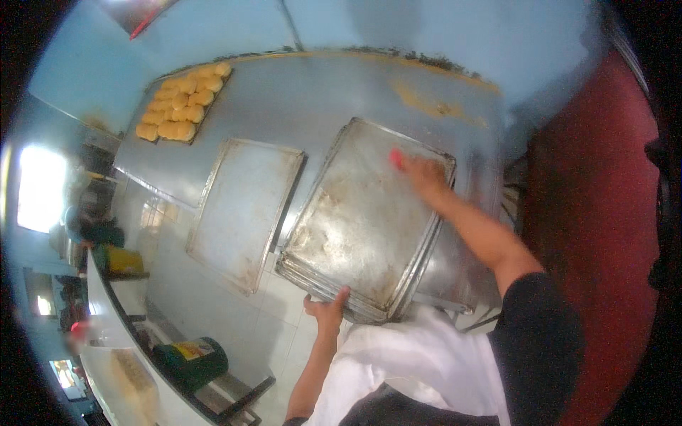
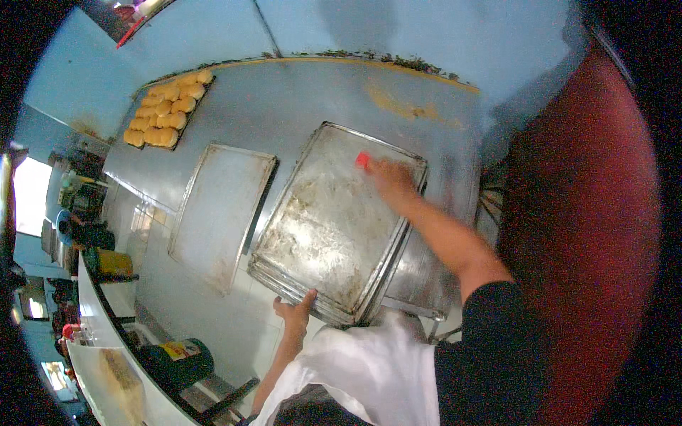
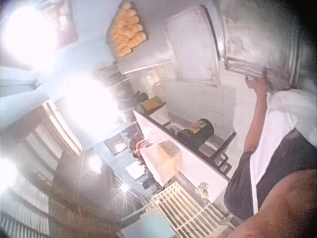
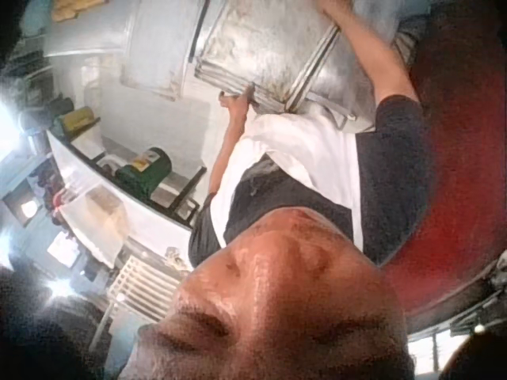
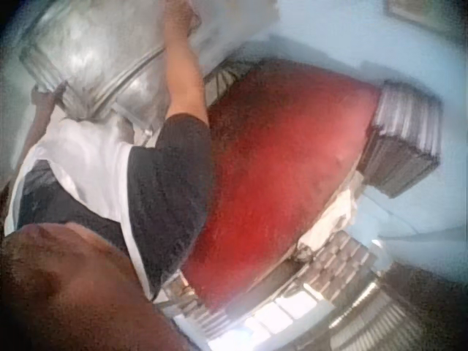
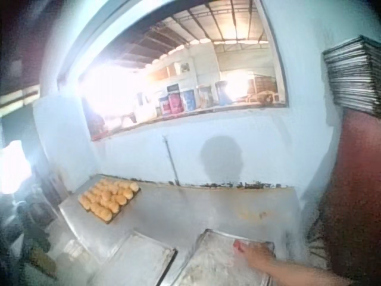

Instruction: The person scrubs multiple metal baking trays with a red scrubbing pad on a stainless steel worktable. They repeatedly pick up trays, scrub both sides, and stack them. A tray of baked buns remains on the table throughout.

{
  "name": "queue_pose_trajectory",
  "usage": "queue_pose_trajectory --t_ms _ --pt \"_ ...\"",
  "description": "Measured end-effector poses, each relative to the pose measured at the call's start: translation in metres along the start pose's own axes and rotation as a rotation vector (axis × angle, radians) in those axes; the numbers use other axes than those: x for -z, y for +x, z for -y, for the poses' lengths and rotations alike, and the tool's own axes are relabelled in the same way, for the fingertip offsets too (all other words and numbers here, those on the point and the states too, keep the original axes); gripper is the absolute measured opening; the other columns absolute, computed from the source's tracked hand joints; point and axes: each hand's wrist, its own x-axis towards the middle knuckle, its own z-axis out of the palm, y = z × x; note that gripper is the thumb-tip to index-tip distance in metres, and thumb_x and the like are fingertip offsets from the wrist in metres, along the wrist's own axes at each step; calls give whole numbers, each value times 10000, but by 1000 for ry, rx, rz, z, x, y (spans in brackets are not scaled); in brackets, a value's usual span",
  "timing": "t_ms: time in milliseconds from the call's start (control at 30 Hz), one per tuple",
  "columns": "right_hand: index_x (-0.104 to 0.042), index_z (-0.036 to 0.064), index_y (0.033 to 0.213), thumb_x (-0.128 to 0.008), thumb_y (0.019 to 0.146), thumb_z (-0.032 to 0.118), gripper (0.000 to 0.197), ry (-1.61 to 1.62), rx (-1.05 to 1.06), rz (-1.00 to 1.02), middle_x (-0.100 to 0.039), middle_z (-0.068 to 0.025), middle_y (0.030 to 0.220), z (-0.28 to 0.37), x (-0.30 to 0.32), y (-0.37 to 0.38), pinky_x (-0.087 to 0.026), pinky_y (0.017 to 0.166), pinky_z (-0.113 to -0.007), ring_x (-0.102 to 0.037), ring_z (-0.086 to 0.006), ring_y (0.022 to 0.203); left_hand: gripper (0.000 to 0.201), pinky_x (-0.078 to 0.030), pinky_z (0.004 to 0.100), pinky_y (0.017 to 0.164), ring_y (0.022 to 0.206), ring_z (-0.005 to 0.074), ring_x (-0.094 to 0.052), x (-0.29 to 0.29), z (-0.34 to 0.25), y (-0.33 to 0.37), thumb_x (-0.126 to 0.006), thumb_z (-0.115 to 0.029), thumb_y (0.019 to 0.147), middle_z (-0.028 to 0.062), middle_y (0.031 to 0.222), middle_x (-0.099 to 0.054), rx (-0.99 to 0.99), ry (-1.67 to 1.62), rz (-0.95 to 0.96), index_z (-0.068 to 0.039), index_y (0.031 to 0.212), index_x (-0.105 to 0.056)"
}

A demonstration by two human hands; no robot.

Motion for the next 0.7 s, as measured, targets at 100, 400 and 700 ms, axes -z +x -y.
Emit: queue_pose_trajectory --t_ms 100,400,700 --pt "-585 22 1127 -500 897 257 340 -20 254 289 -655 -212 941 101 -53 -104 -545 696 -500 -667 -386 848 1256 -342 396 1067 1270 348 -304 -3 14 12 -922 -336 615 318 1351 -187 23 10 -36 158 1393 -68" --pt "-608 7 1075 -447 979 276 328 114 175 125 -669 -209 975 123 -64 34 -548 737 -467 -671 -359 866 1163 -314 414 1056 1203 425 -355 -5 16 -7 -898 -400 648 342 1314 -256 -322 215 -216 237 1319 -192" --pt "-517 80 1319 -362 1000 386 469 82 206 421 -612 -252 1154 159 -79 -95 -464 899 -576 -605 -401 1079 560 -438 497 836 982 403 -540 -1 -35 -26 -829 -449 674 200 990 -581 -449 671 -256 -39 1010 -647"
